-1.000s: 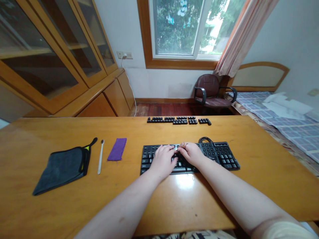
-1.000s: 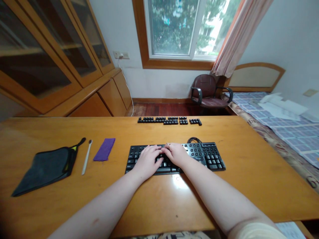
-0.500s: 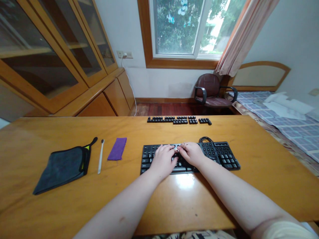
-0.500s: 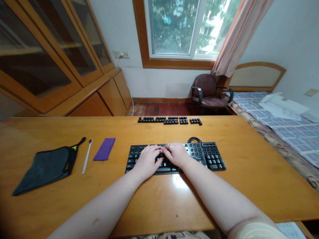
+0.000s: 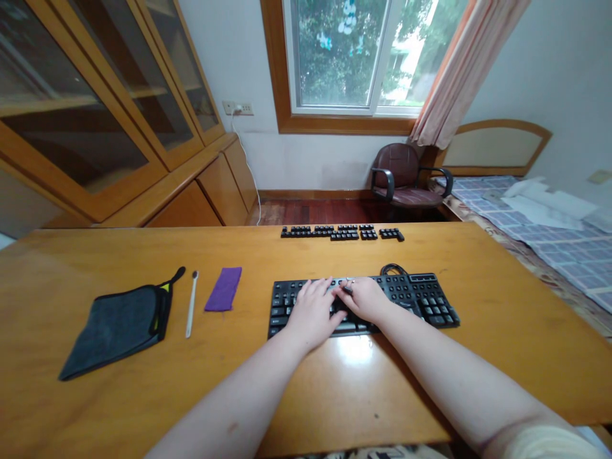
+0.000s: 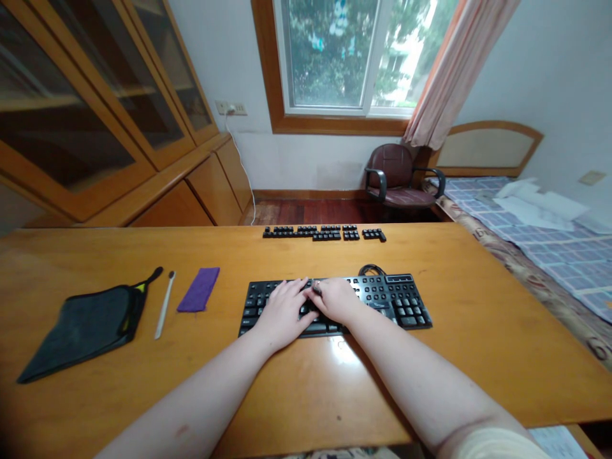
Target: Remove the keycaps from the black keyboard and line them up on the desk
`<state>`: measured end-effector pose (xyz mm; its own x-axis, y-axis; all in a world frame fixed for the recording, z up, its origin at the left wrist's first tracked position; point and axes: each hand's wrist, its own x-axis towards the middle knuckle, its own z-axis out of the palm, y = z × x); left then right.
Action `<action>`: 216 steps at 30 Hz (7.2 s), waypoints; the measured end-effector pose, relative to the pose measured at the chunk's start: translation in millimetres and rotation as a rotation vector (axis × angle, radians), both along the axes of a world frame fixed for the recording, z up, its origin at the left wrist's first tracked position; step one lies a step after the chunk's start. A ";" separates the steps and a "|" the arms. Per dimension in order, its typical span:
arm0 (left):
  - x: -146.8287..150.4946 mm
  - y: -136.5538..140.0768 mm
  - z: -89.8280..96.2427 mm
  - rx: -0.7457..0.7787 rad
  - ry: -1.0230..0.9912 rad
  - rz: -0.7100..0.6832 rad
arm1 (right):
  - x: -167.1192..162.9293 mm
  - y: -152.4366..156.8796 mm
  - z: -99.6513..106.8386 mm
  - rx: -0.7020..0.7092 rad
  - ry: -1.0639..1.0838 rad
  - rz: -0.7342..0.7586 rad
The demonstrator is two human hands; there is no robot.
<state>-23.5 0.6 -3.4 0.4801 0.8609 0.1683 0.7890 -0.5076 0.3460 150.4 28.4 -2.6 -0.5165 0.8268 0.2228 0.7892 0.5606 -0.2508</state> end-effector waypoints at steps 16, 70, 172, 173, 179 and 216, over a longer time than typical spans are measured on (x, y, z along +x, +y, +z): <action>1.4 -0.7 2.6 -0.016 -0.020 -0.010 | 2.4 -0.5 -3.6 0.087 0.126 0.101; -1.1 7.1 11.3 -0.117 -0.402 0.144 | 8.0 8.5 0.5 -0.295 0.783 0.144; -2.1 9.9 0.9 -0.167 -0.506 0.188 | 4.8 3.1 -5.8 -0.052 0.481 -0.036; -1.9 9.6 1.1 -0.167 -0.510 0.184 | 4.9 3.5 -5.9 -0.052 0.515 -0.066; -1.6 8.3 1.6 -0.160 -0.546 0.181 | 4.8 5.3 -1.4 -0.018 0.633 -0.265; -0.8 9.5 5.5 -0.176 -0.556 0.217 | -22.2 134.8 -5.1 -0.182 -0.019 -0.451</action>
<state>-24.3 10.1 2.1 0.1718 0.9668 0.1893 0.5453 -0.2534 0.7990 128.2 163.2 -7.7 -0.1006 0.9938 0.0474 0.9488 0.1102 -0.2961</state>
